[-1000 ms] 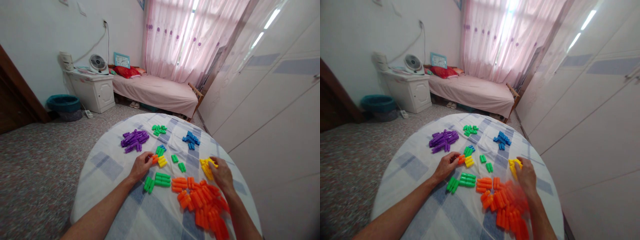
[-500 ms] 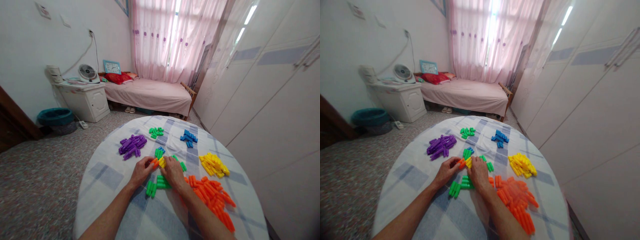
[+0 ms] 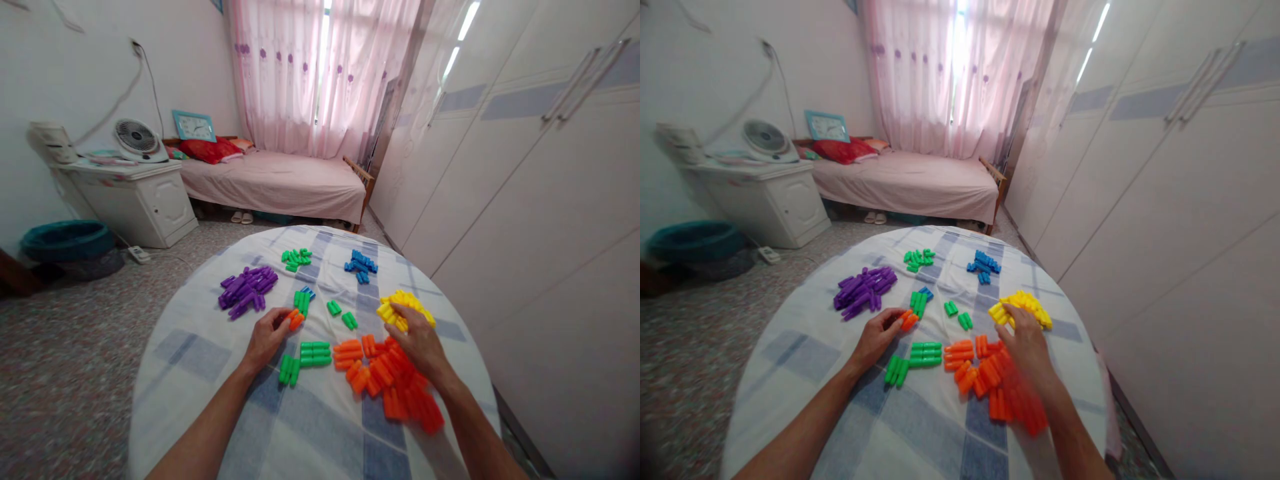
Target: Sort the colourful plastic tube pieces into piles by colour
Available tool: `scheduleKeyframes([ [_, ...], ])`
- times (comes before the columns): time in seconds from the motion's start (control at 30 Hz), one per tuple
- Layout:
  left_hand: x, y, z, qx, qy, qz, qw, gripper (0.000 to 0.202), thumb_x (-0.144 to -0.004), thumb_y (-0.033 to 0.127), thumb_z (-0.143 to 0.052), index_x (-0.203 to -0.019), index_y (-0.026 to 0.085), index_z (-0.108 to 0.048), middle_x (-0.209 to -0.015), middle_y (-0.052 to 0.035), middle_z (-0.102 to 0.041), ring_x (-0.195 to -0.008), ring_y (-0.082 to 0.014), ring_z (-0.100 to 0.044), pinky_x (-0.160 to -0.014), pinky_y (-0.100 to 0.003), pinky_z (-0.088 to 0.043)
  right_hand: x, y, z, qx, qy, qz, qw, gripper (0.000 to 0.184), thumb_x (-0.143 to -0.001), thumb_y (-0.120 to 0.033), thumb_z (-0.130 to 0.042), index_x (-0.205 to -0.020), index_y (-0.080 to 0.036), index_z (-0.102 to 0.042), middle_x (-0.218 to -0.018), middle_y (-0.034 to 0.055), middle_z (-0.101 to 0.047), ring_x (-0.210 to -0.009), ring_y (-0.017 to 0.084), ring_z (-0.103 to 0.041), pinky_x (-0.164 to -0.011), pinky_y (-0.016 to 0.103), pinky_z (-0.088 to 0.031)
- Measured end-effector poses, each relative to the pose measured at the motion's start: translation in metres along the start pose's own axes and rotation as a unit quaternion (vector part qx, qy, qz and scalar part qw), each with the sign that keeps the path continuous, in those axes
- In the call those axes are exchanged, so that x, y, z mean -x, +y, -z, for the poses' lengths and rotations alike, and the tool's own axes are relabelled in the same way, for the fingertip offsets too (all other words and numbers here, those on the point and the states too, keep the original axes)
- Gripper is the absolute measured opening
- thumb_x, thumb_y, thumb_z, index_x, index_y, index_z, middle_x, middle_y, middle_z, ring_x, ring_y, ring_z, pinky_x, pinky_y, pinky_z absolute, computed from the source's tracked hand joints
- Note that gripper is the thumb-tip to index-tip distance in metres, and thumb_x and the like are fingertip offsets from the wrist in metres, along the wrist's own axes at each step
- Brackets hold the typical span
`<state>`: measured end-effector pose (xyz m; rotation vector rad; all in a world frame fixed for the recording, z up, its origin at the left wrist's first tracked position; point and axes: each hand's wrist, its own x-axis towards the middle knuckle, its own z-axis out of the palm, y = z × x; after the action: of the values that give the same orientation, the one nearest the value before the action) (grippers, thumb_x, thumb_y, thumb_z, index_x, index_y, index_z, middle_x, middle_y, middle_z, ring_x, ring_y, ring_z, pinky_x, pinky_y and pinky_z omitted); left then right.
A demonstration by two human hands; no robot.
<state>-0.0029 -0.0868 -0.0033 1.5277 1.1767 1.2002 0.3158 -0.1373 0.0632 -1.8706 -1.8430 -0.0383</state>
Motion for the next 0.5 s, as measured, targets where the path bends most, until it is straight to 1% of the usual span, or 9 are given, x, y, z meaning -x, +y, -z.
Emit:
scheduleKeyframes([
  [0.1, -0.001, 0.001, 0.001, -0.021, -0.002, -0.002, 1.000, 0.033, -0.080, 0.042, -0.058, -0.098, 0.016, -0.066, -0.095, -0.0055, -0.069, -0.086, -0.0189, -0.064, -0.078, -0.029, -0.049, 0.004, 0.044, 0.013, 0.039, 0.015, -0.053, 0.998, 0.044, -0.081, -0.037, -0.049, -0.117, -0.012, -0.056, -0.113, 0.0129, -0.061, -0.101, 0.025, -0.056, -0.090, 0.038, -0.043],
  [0.2, -0.001, 0.003, 0.001, -0.023, -0.002, 0.000, 1.000, 0.034, -0.079, 0.044, -0.059, -0.097, 0.016, -0.066, -0.095, -0.0054, -0.069, -0.089, -0.0198, -0.063, -0.078, -0.029, -0.049, -0.006, 0.073, 0.016, 0.073, 0.023, -0.078, 0.994, 0.045, -0.080, -0.039, -0.049, -0.117, -0.013, -0.056, -0.112, 0.0120, -0.062, -0.098, 0.023, -0.058, -0.086, 0.036, -0.045],
  [0.27, 0.000, 0.004, 0.001, -0.015, 0.000, 0.005, 1.000, 0.035, -0.078, 0.044, -0.060, -0.097, 0.016, -0.066, -0.095, -0.0054, -0.070, -0.088, -0.0198, -0.063, -0.077, -0.028, -0.049, -0.016, 0.084, 0.013, 0.083, 0.029, -0.093, 0.992, 0.044, -0.080, -0.038, -0.049, -0.117, -0.014, -0.056, -0.112, 0.0118, -0.063, -0.098, 0.023, -0.058, -0.085, 0.036, -0.045],
  [0.37, 0.001, 0.004, 0.000, -0.010, 0.004, 0.009, 1.000, 0.035, -0.078, 0.043, -0.060, -0.098, 0.016, -0.066, -0.093, -0.0054, -0.070, -0.084, -0.0189, -0.064, -0.075, -0.028, -0.049, -0.030, 0.092, 0.003, 0.087, 0.037, -0.114, 0.989, 0.044, -0.080, -0.036, -0.048, -0.118, -0.014, -0.056, -0.113, 0.0126, -0.062, -0.100, 0.024, -0.057, -0.085, 0.037, -0.043],
  [0.5, 0.001, 0.005, 0.000, -0.020, 0.005, 0.006, 1.000, 0.034, -0.079, 0.042, -0.059, -0.099, 0.015, -0.066, -0.093, -0.0060, -0.070, -0.084, -0.0188, -0.064, -0.076, -0.029, -0.049, -0.037, 0.098, -0.013, 0.085, 0.033, -0.131, 0.987, 0.043, -0.080, -0.037, -0.048, -0.115, -0.016, -0.058, -0.113, 0.0116, -0.063, -0.098, 0.025, -0.057, -0.084, 0.038, -0.042],
])
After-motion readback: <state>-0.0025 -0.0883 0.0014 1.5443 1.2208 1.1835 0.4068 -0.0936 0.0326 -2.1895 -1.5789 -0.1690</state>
